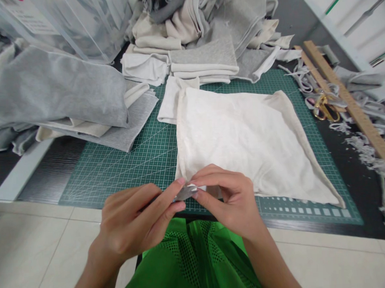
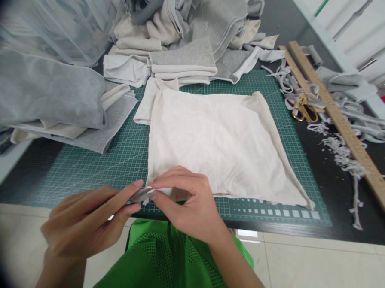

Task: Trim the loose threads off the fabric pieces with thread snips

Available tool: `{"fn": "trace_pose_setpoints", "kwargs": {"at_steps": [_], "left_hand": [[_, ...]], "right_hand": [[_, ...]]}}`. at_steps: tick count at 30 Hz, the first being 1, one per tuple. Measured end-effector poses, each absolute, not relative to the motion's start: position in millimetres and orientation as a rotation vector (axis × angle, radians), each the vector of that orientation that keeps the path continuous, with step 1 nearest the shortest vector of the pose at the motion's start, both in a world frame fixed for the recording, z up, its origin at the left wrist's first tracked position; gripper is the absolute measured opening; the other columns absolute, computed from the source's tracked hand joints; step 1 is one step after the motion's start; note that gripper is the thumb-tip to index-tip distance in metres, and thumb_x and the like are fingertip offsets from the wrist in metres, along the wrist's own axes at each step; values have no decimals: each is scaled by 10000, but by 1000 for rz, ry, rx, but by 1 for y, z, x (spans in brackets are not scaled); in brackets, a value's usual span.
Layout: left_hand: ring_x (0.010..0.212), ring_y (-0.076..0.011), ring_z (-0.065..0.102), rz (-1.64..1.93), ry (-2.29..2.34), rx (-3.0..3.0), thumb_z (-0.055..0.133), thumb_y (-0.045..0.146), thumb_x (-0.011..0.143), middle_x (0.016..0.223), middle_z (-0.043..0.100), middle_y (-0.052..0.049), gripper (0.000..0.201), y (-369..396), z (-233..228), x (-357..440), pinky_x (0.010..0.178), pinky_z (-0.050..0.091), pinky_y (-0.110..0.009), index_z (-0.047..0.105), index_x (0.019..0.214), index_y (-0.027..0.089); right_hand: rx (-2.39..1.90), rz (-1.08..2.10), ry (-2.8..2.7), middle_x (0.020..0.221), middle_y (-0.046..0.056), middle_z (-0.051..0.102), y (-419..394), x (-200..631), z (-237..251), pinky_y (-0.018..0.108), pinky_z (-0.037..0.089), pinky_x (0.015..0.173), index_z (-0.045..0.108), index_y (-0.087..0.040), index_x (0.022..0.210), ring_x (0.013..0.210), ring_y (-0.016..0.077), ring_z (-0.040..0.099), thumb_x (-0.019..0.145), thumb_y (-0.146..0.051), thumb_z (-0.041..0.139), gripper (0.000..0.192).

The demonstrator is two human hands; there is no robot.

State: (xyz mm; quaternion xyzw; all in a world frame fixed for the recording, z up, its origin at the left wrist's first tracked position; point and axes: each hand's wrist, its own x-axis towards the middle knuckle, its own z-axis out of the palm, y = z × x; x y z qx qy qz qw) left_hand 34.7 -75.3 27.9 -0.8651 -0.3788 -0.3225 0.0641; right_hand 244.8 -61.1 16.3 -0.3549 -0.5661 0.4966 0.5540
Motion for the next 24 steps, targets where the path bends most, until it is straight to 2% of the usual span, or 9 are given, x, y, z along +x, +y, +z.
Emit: {"fn": "trace_pose_setpoints", "kwargs": {"at_steps": [11, 24], "left_hand": [[613, -106, 581, -911, -1126, -2610, 755, 225, 884, 748, 671, -1, 404, -74, 29, 35, 552, 440, -277, 682, 1275, 154], [617, -75, 620, -995, -1244, -2577, 716, 213, 911, 811, 699, 5, 283, -77, 30, 42, 567, 473, -239, 710, 1191, 176]], "right_hand": [[-833, 1177, -1324, 834, 91, 787, -62, 245, 16, 360, 572, 701, 807, -187, 905, 762, 192, 704, 784, -36, 748, 202], [-804, 1165, -1294, 823, 75, 784, -63, 244, 14, 366, 574, 704, 804, -192, 909, 755, 191, 704, 765, -23, 765, 226]]}}
